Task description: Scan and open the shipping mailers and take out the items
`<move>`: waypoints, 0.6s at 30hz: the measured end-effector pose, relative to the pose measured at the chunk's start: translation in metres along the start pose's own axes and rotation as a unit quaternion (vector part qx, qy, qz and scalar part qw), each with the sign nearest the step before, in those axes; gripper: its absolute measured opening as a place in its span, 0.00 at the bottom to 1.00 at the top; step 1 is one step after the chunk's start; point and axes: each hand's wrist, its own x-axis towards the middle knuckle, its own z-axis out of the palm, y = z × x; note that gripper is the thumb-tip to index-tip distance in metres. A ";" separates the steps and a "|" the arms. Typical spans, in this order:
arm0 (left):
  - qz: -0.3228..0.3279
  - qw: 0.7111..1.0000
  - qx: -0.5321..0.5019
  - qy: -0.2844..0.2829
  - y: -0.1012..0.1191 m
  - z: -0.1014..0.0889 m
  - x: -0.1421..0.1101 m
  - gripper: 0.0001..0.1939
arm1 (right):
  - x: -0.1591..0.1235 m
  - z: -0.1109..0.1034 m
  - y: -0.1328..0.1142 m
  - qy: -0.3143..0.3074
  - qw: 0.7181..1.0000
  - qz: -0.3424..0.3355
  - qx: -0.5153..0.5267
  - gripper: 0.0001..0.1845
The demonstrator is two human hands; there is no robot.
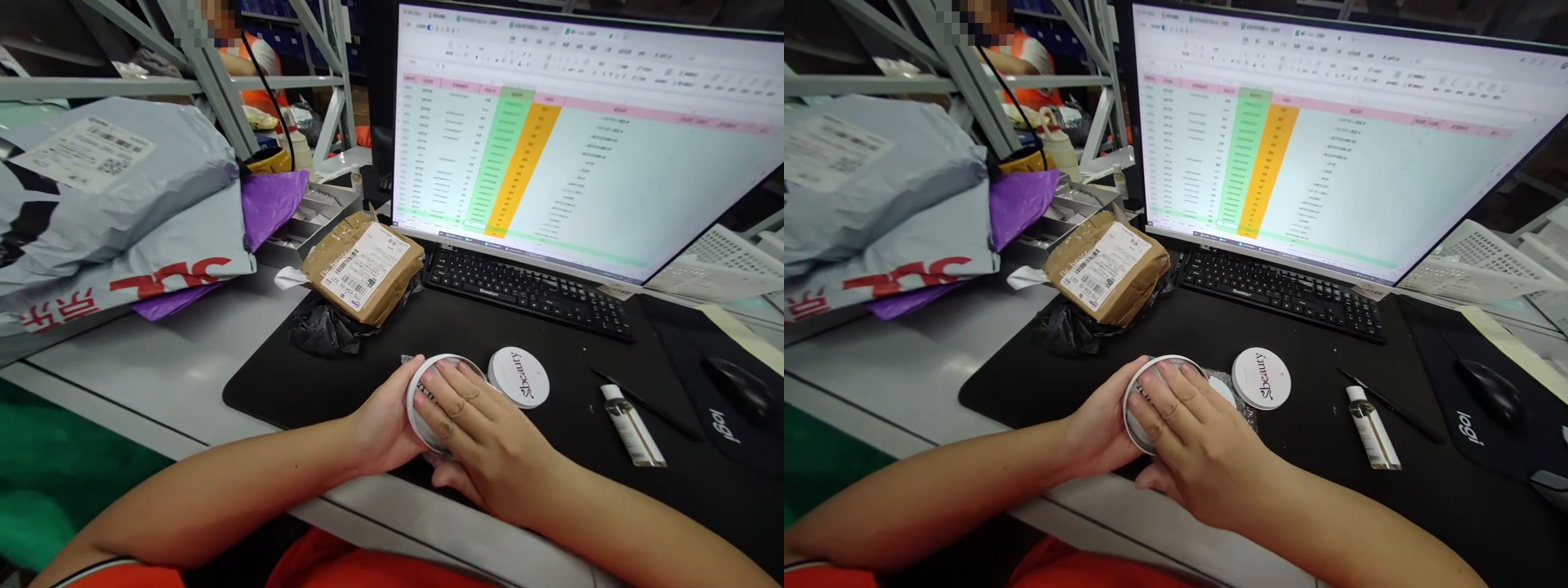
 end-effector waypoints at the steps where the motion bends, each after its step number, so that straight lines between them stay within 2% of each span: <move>1: 0.000 1.000 0.002 -0.006 0.000 -0.001 0.002 0.29 | 0.000 -0.001 0.002 -0.020 1.000 0.008 0.017 0.36; 3: -0.001 1.000 0.003 -0.016 -0.001 -0.003 0.007 0.31 | 0.000 -0.006 0.008 -0.060 0.994 0.033 0.080 0.36; 5: 0.007 1.000 -0.005 -0.024 -0.001 -0.005 0.012 0.29 | 0.000 -0.015 0.016 -0.061 0.982 0.066 0.164 0.31; 8: 0.027 0.999 -0.015 -0.040 0.003 -0.008 0.016 0.24 | -0.003 -0.033 0.029 0.035 0.972 0.103 0.211 0.21; 10: 0.039 0.998 -0.016 -0.043 0.008 -0.008 0.015 0.23 | -0.005 -0.042 0.035 0.081 0.977 0.087 0.179 0.16; 13: 0.041 0.998 -0.010 -0.038 0.017 -0.006 0.011 0.24 | -0.008 -0.045 0.038 0.069 0.990 0.031 0.116 0.16; 18: 0.063 0.998 -0.029 0.005 0.022 -0.002 0.006 0.26 | -0.005 -0.019 0.028 0.057 0.998 -0.013 0.004 0.24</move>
